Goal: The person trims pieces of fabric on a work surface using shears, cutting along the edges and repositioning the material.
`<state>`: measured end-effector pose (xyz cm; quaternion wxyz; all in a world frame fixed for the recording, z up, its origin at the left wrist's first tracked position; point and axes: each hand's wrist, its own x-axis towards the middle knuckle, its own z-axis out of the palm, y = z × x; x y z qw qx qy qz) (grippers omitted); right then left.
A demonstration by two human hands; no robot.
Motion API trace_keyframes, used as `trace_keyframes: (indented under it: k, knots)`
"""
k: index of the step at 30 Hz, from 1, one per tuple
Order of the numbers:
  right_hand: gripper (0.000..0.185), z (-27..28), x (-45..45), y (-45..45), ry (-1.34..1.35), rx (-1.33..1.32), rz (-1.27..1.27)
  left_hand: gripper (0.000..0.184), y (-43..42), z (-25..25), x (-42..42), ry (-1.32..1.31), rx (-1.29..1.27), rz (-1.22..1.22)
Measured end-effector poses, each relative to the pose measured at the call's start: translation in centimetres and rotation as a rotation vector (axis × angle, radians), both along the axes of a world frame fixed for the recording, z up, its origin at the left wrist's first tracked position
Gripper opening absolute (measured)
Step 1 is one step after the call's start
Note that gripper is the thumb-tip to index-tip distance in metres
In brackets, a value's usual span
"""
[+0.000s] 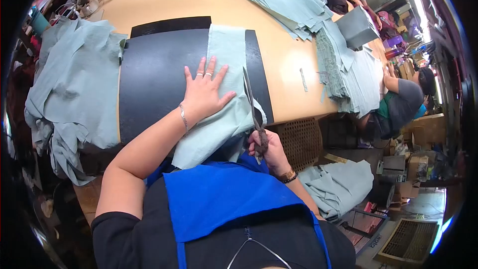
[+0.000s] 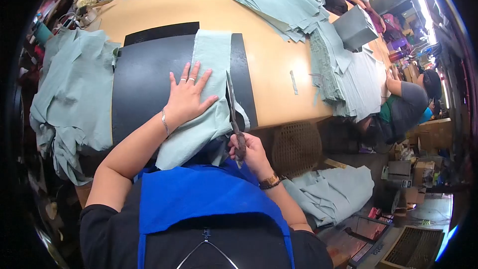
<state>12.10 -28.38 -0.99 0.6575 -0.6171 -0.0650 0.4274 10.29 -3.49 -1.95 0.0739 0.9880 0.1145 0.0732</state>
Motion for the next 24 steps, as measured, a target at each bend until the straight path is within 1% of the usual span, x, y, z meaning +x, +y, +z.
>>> trace_keyframes:
  k: [2,9,15,18,22,24]
  knots:
    - [0.026,-0.2,0.6,-0.1,0.023,-0.002,0.036,0.075,-0.5,0.2,-0.3,-0.002,-0.018,-0.001]
    - [0.026,-0.7,0.5,-0.2,0.033,0.044,0.01,0.075,-1.0,0.3,-0.8,-0.003,-0.035,0.004]
    - [0.019,-0.7,0.0,-0.5,0.029,0.067,0.025,0.074,-1.1,0.2,-0.9,-0.013,-0.03,0.001]
    - [0.018,-0.8,0.0,-0.7,0.032,0.02,0.009,0.074,-1.3,0.2,-1.1,-0.002,-0.033,0.004]
    - [0.022,-0.5,0.3,-0.4,0.017,0.06,0.001,0.076,-2.1,0.5,-2.0,-0.019,-0.058,-0.028]
    - [0.024,-0.9,0.6,-0.3,0.038,0.095,0.006,0.078,-2.1,0.0,-2.1,-0.08,-0.005,-0.076]
